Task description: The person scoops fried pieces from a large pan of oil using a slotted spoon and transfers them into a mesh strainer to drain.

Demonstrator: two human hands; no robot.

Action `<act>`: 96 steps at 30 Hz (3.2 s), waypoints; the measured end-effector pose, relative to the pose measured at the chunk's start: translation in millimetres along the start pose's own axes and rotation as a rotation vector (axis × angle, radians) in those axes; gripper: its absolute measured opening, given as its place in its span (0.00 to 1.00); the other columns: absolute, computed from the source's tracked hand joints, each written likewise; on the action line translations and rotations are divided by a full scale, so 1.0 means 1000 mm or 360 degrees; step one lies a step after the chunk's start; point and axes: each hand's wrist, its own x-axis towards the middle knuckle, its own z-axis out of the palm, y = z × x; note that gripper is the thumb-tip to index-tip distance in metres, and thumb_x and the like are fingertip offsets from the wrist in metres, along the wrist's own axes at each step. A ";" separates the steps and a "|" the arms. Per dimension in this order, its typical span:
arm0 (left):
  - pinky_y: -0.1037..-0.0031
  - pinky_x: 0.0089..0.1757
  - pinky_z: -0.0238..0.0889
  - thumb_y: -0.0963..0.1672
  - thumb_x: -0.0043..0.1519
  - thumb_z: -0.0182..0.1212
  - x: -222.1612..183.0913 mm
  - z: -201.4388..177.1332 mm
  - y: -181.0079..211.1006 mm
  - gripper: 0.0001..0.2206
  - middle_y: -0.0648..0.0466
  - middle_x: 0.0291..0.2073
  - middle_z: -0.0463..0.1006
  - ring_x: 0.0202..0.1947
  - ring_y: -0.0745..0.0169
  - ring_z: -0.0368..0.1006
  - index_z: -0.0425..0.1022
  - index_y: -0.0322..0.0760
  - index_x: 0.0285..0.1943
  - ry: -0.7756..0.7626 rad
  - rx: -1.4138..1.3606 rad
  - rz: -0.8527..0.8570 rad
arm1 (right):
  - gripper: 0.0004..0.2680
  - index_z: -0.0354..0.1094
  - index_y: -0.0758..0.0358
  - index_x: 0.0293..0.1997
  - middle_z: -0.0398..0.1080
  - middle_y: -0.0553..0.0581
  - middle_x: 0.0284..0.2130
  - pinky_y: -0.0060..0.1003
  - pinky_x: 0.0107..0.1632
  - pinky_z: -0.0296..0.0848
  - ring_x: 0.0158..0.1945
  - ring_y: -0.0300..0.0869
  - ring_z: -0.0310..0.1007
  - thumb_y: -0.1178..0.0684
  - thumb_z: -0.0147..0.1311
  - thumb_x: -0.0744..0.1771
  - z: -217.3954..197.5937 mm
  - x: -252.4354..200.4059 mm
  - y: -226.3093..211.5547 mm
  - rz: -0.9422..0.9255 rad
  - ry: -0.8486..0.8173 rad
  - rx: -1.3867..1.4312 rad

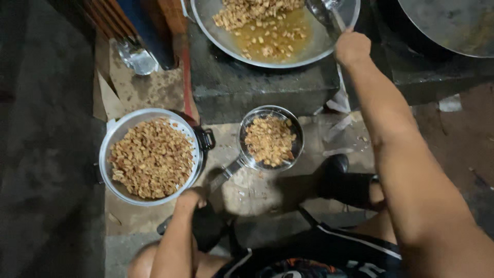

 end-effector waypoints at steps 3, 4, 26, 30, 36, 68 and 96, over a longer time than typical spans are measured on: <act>0.49 0.44 0.71 0.44 0.50 0.71 0.000 -0.002 -0.003 0.14 0.42 0.47 0.81 0.47 0.40 0.78 0.82 0.38 0.45 -0.0049 0.0001 -0.0013 | 0.18 0.57 0.80 0.64 0.74 0.78 0.44 0.55 0.48 0.75 0.47 0.66 0.76 0.56 0.41 0.69 0.027 0.017 -0.011 0.0152 -0.0149 -0.0077; 0.48 0.44 0.71 0.45 0.50 0.71 0.000 -0.004 -0.003 0.15 0.43 0.48 0.81 0.48 0.39 0.78 0.81 0.38 0.46 -0.0061 0.0008 -0.0015 | 0.16 0.60 0.80 0.62 0.74 0.78 0.44 0.55 0.48 0.75 0.47 0.66 0.76 0.56 0.42 0.69 0.034 0.015 -0.010 0.0053 -0.0120 -0.0041; 0.36 0.48 0.70 0.47 0.54 0.72 -0.044 -0.032 0.028 0.21 0.46 0.59 0.76 0.55 0.34 0.74 0.78 0.43 0.57 0.0017 0.0013 -0.0070 | 0.07 0.61 0.49 0.35 0.57 0.39 0.15 0.23 0.16 0.52 0.14 0.26 0.53 0.48 0.46 0.72 0.007 0.004 -0.129 0.0670 -0.1734 0.2314; 0.37 0.48 0.70 0.47 0.54 0.72 -0.031 -0.032 0.019 0.20 0.46 0.58 0.76 0.55 0.35 0.74 0.78 0.43 0.56 0.0037 0.0035 -0.0032 | 0.07 0.60 0.55 0.41 0.58 0.41 0.18 0.18 0.16 0.51 0.16 0.23 0.54 0.48 0.47 0.74 0.004 -0.001 -0.130 0.0810 -0.1759 0.2757; 0.38 0.48 0.70 0.47 0.54 0.71 -0.022 -0.035 0.016 0.20 0.45 0.58 0.76 0.55 0.35 0.74 0.78 0.42 0.56 0.0054 0.0091 0.0014 | 0.08 0.67 0.60 0.49 0.57 0.40 0.18 0.19 0.15 0.50 0.15 0.23 0.52 0.48 0.48 0.72 -0.036 -0.057 -0.116 0.0753 -0.1631 0.2709; 0.46 0.48 0.71 0.47 0.53 0.70 -0.037 -0.020 0.009 0.19 0.44 0.54 0.79 0.52 0.38 0.77 0.79 0.39 0.52 0.0148 0.0345 0.0095 | 0.15 0.65 0.63 0.63 0.72 0.68 0.32 0.49 0.33 0.72 0.32 0.55 0.72 0.52 0.52 0.69 0.008 -0.426 -0.030 0.0070 -0.0562 0.1299; 0.53 0.48 0.72 0.48 0.53 0.68 -0.030 -0.028 0.006 0.18 0.43 0.50 0.81 0.50 0.41 0.78 0.79 0.36 0.49 0.0160 0.0391 0.0129 | 0.24 0.44 0.68 0.72 0.73 0.72 0.24 0.58 0.32 0.76 0.26 0.64 0.76 0.52 0.47 0.68 0.020 -0.461 -0.044 -0.0137 -0.0647 0.0430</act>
